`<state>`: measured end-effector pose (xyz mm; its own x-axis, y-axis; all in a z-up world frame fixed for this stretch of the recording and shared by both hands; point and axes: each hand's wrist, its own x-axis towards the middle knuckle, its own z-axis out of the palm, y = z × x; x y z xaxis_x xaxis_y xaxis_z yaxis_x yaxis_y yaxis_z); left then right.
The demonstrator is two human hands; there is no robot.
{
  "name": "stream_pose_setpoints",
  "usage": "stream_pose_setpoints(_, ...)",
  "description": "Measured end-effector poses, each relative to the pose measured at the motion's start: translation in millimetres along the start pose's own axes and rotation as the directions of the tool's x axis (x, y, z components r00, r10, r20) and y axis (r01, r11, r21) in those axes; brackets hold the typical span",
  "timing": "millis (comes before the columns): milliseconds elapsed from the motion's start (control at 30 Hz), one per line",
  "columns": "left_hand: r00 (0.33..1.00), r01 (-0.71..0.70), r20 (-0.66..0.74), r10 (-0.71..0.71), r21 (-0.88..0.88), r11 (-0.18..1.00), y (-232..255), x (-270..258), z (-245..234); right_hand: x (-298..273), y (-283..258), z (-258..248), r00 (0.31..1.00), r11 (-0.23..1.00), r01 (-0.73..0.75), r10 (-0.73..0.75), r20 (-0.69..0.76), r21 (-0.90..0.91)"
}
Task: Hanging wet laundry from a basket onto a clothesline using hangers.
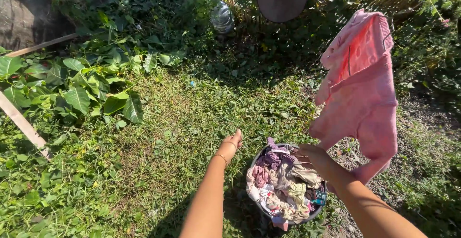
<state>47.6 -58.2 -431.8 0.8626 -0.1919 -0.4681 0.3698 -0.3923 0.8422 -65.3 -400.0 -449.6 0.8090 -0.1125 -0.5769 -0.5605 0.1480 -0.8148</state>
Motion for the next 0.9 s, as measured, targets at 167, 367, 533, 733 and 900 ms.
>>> stream_pose_setpoints(167,0.998,0.057,0.025,-0.061,0.149,0.987,-14,28,-8,-1,15,-5,0.994,0.996,0.002,0.007,-0.108,0.086)
stream_pose_setpoints(367,0.992,0.020,0.116,-0.039,0.163,0.986,-63,25,-5,-23,45,11,0.959,0.980,-0.060,0.109,-0.261,0.188)
stream_pose_setpoints(533,0.997,-0.022,0.073,0.017,0.069,0.997,-130,52,30,-26,82,-5,0.932,0.962,-0.084,0.168,-0.321,0.260)
stream_pose_setpoints(733,0.959,0.245,0.205,-0.195,-0.260,0.934,-200,72,93,-6,149,-39,0.895,0.965,-0.119,0.206,-0.396,0.235)
stream_pose_setpoints(900,0.969,0.065,0.228,-0.096,0.141,0.988,-205,43,113,15,208,-43,0.849,0.947,-0.207,0.299,-0.435,0.248)
